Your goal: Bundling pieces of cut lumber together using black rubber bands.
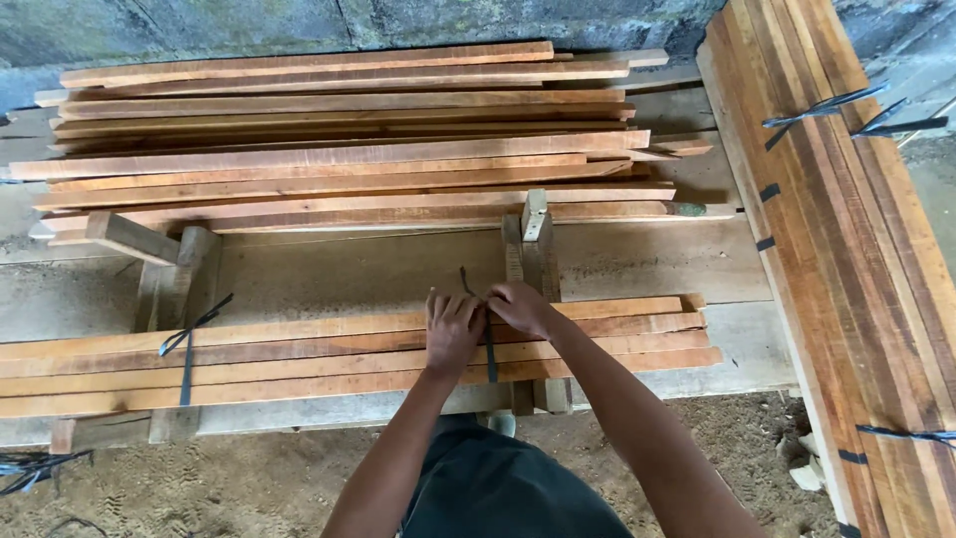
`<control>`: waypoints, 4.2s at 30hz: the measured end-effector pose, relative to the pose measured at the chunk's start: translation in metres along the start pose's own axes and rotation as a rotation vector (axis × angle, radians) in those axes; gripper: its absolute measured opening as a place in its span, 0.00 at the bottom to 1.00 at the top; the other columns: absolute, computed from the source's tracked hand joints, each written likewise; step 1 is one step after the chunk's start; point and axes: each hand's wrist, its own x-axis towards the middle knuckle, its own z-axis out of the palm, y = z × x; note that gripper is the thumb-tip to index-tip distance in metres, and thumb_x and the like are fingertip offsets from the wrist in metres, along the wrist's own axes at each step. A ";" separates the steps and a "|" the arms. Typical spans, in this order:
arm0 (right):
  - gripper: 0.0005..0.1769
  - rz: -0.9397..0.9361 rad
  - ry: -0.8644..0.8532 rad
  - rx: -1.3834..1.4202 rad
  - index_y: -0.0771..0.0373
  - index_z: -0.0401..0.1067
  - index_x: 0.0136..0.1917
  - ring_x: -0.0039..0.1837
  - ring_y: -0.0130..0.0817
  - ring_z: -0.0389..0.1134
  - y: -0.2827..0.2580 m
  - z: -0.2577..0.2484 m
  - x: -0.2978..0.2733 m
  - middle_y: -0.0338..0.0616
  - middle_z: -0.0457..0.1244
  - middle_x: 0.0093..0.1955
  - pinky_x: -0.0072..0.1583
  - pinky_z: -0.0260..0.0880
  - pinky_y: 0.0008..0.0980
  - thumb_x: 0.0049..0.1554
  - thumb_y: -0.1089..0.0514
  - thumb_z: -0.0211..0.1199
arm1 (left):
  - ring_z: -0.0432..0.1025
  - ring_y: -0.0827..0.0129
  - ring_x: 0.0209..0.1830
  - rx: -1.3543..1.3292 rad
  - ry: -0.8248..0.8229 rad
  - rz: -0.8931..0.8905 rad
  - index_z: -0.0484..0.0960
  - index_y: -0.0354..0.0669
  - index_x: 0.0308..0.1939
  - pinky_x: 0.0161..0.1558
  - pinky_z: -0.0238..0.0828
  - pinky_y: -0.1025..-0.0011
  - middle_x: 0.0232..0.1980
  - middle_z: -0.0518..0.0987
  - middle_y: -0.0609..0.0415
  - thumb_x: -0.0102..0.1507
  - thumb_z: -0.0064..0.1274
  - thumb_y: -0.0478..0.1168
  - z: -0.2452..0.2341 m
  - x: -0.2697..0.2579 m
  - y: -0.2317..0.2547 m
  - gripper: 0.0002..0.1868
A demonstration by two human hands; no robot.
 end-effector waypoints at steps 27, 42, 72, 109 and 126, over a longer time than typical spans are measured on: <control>0.06 -0.185 0.214 -0.168 0.58 0.59 0.51 0.42 0.57 0.70 0.013 0.011 0.018 0.59 0.65 0.42 0.39 0.66 0.49 0.68 0.55 0.46 | 0.62 0.60 0.43 -0.177 -0.259 -0.070 0.70 0.47 0.28 0.57 0.51 0.59 0.35 0.65 0.54 0.66 0.43 0.42 -0.021 0.015 0.012 0.12; 0.19 0.032 0.305 0.144 0.70 0.72 0.54 0.52 0.57 0.71 -0.012 0.000 -0.002 0.62 0.67 0.48 0.53 0.73 0.53 0.66 0.49 0.61 | 0.63 0.58 0.51 -0.127 -0.333 -0.162 0.77 0.41 0.37 0.62 0.49 0.50 0.43 0.70 0.50 0.65 0.51 0.49 -0.026 0.009 0.017 0.14; 0.17 0.404 0.263 0.872 0.52 0.67 0.40 0.34 0.28 0.62 0.053 0.019 0.100 0.29 0.56 0.31 0.31 0.62 0.29 0.62 0.41 0.59 | 0.72 0.62 0.46 -0.503 -0.324 -0.339 0.81 0.53 0.31 0.73 0.39 0.51 0.34 0.80 0.56 0.70 0.47 0.54 0.005 -0.005 -0.013 0.18; 0.15 -0.140 0.810 -1.072 0.64 0.76 0.53 0.33 0.39 0.69 0.105 0.063 0.139 0.44 0.63 0.28 0.31 0.66 0.36 0.52 0.64 0.59 | 0.69 0.44 0.42 -0.428 -0.118 -0.297 0.77 0.38 0.45 0.58 0.60 0.51 0.40 0.74 0.41 0.65 0.36 0.34 -0.021 0.000 0.005 0.12; 0.26 0.390 0.719 -0.725 0.50 0.80 0.60 0.68 0.45 0.70 -0.033 0.095 0.074 0.48 0.72 0.59 0.75 0.57 0.47 0.65 0.38 0.47 | 0.73 0.53 0.60 0.032 -0.408 -0.024 0.76 0.50 0.58 0.60 0.68 0.51 0.57 0.79 0.50 0.66 0.51 0.59 -0.043 -0.026 -0.074 0.24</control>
